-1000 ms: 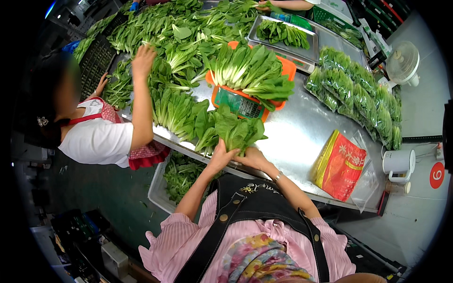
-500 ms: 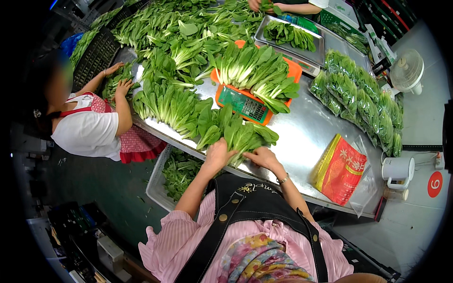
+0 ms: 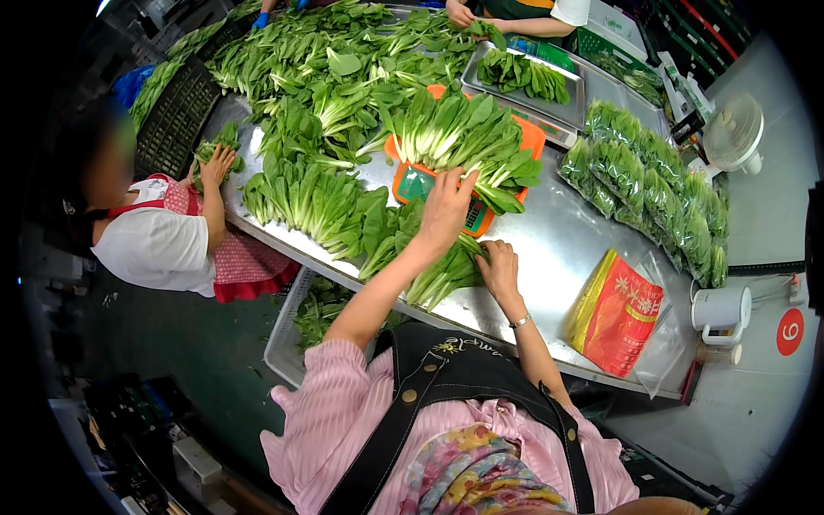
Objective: The person places leafy greens into plastic bags, folds the bags closed, and gathers more greens into a pile.
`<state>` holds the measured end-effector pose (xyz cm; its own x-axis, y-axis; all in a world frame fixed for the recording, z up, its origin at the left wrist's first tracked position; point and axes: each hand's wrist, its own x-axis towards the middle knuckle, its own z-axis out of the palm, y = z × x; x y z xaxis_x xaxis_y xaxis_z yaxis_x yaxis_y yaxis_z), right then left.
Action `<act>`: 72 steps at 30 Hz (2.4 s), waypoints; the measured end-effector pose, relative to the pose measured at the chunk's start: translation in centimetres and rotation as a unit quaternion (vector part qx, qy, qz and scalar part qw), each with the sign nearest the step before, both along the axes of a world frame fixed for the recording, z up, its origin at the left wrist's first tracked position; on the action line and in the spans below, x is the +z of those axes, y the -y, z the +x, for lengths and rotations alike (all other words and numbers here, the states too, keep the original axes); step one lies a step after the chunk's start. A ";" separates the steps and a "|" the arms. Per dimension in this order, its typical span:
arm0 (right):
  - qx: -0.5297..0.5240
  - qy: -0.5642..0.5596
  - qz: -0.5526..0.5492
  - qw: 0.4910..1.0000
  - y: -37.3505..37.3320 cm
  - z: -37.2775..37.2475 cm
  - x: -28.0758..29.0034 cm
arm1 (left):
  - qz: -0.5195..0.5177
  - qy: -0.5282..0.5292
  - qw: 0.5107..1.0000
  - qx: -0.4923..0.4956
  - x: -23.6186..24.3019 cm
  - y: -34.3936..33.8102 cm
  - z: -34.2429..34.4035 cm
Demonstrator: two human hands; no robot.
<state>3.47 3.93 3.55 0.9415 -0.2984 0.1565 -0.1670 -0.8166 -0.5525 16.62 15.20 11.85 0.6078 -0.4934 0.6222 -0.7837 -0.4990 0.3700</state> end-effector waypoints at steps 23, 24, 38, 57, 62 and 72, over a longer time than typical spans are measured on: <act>0.307 0.072 -0.057 0.947 -7.7 4.7 1.4 | 0.079 -0.253 0.946 0.186 -7.1 -14.9 -10.6; 0.306 0.081 -0.039 0.948 -7.3 4.4 2.5 | 0.084 -0.258 0.942 0.195 -6.1 -14.7 -10.5; 0.087 0.152 0.136 0.975 -0.5 3.4 7.6 | 0.002 -0.092 0.991 0.092 3.1 -2.2 6.3; 0.083 0.228 0.064 0.968 0.2 15.8 9.8 | -0.123 -0.334 0.932 0.072 0.5 -1.7 11.6; 0.066 0.243 0.045 0.967 0.3 16.4 8.0 | -0.031 -0.234 0.969 0.074 0.9 0.1 10.4; 0.086 0.270 0.162 0.945 1.2 15.7 8.1 | -0.404 -0.653 0.619 -0.165 2.7 -4.2 13.1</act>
